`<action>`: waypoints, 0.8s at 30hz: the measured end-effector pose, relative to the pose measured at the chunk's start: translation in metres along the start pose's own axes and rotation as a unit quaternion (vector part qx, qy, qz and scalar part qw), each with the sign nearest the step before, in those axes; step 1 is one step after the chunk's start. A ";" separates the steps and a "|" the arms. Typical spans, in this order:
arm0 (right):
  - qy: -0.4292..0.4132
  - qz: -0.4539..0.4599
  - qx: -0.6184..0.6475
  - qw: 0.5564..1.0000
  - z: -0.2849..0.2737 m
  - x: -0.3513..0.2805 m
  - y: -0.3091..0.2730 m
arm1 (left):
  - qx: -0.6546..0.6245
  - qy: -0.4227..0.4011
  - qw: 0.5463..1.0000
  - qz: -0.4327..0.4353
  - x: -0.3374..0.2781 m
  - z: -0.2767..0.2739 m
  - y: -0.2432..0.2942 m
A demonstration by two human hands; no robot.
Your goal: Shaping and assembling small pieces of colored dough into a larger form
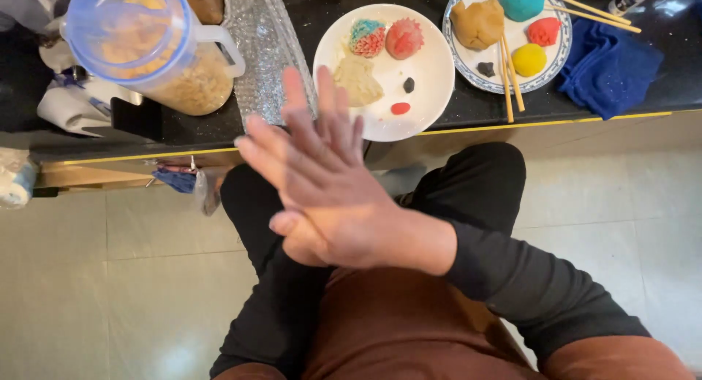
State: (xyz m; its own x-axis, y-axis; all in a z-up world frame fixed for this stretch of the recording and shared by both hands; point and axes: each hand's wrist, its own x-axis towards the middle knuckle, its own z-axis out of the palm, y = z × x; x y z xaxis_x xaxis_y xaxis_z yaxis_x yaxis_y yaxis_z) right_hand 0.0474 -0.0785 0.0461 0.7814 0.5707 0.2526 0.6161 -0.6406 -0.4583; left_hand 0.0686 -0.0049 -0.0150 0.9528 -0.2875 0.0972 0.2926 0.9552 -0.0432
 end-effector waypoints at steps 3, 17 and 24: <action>0.056 0.046 0.088 0.993 -0.025 0.020 0.035 | 0.162 0.086 0.983 0.027 -0.016 -0.005 -0.015; 0.207 0.122 0.825 0.511 -0.061 -0.005 0.052 | 0.029 0.154 0.982 -0.105 0.005 0.044 0.003; 0.160 0.027 0.934 0.318 -0.058 -0.029 0.080 | 0.081 0.087 0.989 -0.086 0.001 0.024 0.008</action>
State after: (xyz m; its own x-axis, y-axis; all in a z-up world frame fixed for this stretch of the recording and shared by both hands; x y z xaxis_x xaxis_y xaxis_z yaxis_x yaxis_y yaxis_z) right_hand 0.0802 -0.1763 0.0516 0.9401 0.3119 0.1375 -0.2999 0.9486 -0.1014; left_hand 0.0703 0.0036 0.0083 0.8936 -0.4411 -0.0831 0.4484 0.8856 0.1209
